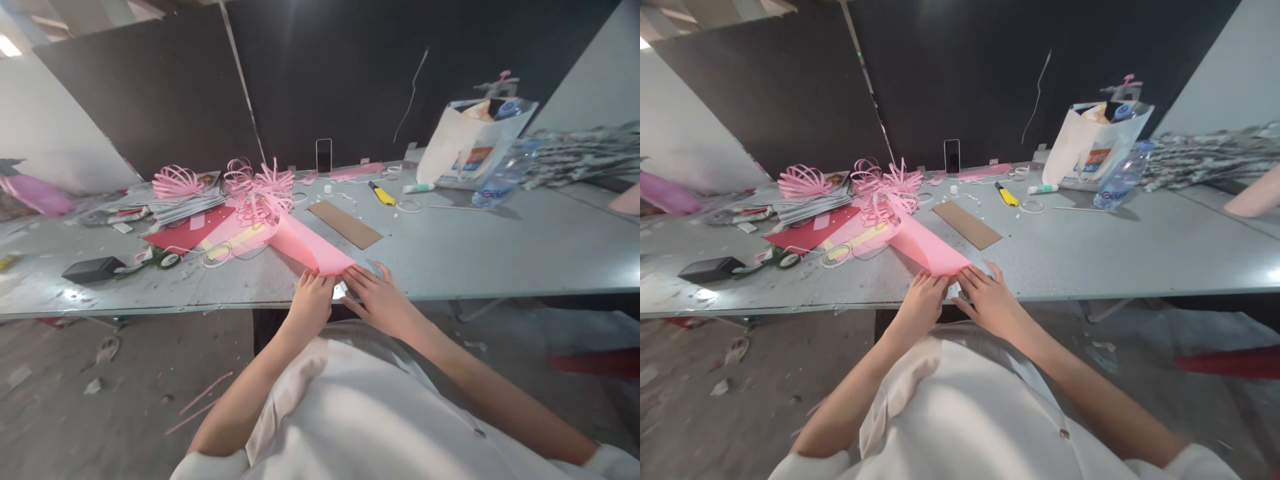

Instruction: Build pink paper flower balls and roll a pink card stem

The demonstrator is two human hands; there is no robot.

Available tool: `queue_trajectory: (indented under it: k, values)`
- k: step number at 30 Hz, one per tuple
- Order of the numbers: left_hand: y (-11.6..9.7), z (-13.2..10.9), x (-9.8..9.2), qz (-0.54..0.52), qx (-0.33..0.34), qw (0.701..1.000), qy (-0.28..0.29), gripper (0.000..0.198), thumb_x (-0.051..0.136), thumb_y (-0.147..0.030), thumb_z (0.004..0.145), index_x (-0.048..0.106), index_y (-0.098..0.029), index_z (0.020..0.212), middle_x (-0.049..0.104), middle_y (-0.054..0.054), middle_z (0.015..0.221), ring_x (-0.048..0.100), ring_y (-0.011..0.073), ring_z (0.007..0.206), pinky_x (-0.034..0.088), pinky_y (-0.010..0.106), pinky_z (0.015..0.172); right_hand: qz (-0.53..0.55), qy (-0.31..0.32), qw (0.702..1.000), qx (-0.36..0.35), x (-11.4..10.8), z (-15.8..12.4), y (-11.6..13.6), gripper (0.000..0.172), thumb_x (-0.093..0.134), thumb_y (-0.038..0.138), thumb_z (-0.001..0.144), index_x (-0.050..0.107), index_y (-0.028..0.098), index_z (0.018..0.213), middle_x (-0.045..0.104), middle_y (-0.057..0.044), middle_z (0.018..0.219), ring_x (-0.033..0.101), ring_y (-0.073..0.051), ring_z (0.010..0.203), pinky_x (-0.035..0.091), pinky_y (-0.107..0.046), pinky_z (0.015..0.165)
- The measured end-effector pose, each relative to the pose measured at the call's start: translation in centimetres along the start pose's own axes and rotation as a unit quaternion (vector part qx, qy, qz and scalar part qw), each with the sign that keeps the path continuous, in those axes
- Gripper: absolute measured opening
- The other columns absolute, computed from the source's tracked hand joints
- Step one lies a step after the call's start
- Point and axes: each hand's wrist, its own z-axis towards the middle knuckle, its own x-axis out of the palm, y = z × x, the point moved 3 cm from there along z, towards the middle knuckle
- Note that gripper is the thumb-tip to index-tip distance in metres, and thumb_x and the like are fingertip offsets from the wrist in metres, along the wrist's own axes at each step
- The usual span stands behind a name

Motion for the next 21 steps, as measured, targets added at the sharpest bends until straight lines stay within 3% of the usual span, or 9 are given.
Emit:
queue_trajectory:
  k: [4,8,11,16,21]
  values:
    - [0.0,0.1,0.0,0.009,-0.001,1.000,0.000,0.053,0.049,-0.003,0.092,0.057,-0.014,0.144,0.063,0.019,0.148,0.056,0.0328,0.143,0.039,0.054,0.127,0.005,0.012,1.000,-0.003,0.2,0.6,-0.3,0.050,0.039,0.050,0.115,0.062,0.018,0.147,0.066,-0.019,0.151,0.057,-0.036,0.143,0.031,-0.064,0.122]
    - [-0.1,0.5,-0.3,0.029,0.004,1.000,-0.011,0.036,0.045,-0.007,0.099,0.065,-0.014,0.128,0.068,0.016,0.129,0.063,0.0311,0.124,0.045,0.050,0.120,0.013,0.024,1.000,0.014,0.1,1.3,-0.5,0.049,0.043,0.052,0.113,0.061,0.019,0.146,0.063,-0.019,0.152,0.057,-0.036,0.139,0.034,-0.061,0.117]
    - [-0.2,0.8,-0.6,0.039,0.005,0.999,-0.001,0.032,0.048,-0.008,0.099,0.066,-0.014,0.125,0.068,0.016,0.126,0.060,0.0323,0.123,0.044,0.051,0.119,0.028,0.033,0.999,0.021,-0.4,1.6,-0.7,0.048,0.045,0.052,0.112,0.061,0.021,0.145,0.062,-0.020,0.149,0.057,-0.036,0.137,0.035,-0.060,0.116]
    - [-0.3,1.1,-1.1,0.054,0.003,0.998,0.021,0.022,0.052,-0.009,0.098,0.068,-0.014,0.112,0.066,0.017,0.125,0.058,0.0330,0.123,0.042,0.051,0.120,0.065,0.044,0.997,0.015,-0.9,2.1,-0.9,0.043,0.047,0.053,0.112,0.065,0.023,0.137,0.062,-0.018,0.150,0.055,-0.037,0.142,0.031,-0.065,0.121]
    - [-0.1,1.4,-1.4,0.052,0.005,0.999,0.012,0.026,0.050,-0.007,0.097,0.067,-0.014,0.115,0.065,0.016,0.122,0.059,0.0305,0.116,0.045,0.048,0.116,0.099,0.043,0.994,0.002,-0.8,2.7,-1.0,0.044,0.047,0.054,0.112,0.061,0.024,0.141,0.063,-0.016,0.153,0.057,-0.035,0.144,0.024,-0.067,0.129]
